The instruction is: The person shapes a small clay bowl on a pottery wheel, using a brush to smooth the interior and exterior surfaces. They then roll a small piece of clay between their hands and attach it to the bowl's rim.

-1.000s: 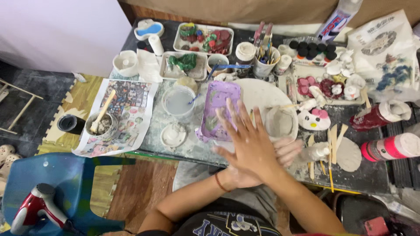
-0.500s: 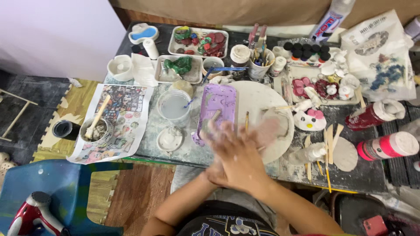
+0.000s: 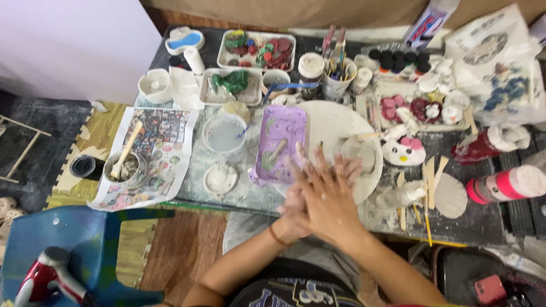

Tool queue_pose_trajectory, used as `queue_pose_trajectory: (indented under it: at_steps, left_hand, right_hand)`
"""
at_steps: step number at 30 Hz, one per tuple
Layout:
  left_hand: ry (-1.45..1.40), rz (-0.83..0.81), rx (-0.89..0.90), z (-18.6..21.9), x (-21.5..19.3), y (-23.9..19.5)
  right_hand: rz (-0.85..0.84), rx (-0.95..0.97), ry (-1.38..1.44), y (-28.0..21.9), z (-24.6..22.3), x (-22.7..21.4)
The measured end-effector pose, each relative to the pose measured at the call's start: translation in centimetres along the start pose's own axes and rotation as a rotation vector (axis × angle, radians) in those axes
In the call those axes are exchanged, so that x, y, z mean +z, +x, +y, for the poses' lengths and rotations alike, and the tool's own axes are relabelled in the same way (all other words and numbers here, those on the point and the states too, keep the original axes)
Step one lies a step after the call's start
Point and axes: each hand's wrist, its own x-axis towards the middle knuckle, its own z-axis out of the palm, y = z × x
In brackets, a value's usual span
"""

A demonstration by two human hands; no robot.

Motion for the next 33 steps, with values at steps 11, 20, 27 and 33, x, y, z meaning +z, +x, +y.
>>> queue_pose_trajectory:
  at_steps: [11, 20, 27, 33]
  left_hand:
    - [-0.555, 0.184, -0.536, 2.3, -3.9, -2.0]
    - [-0.069, 0.086, -0.557, 1.2, -4.7, -2.5]
    - [-0.183, 0.069, 0.514, -4.9, 0.6, 1.9]
    - [0.100, -0.135, -0.342, 1.7, -4.9, -1.6]
  right_hand:
    - [0.015, -0.043, 0.025, 2.6, 0.9, 1.3]
    - [0.014, -0.027, -0.014, 2.0, 1.2, 0.4]
    - [-0.006, -0.036, -0.060, 1.5, 0.7, 0.7]
    - [0.013, -0.058, 0.033, 1.9, 1.2, 1.7]
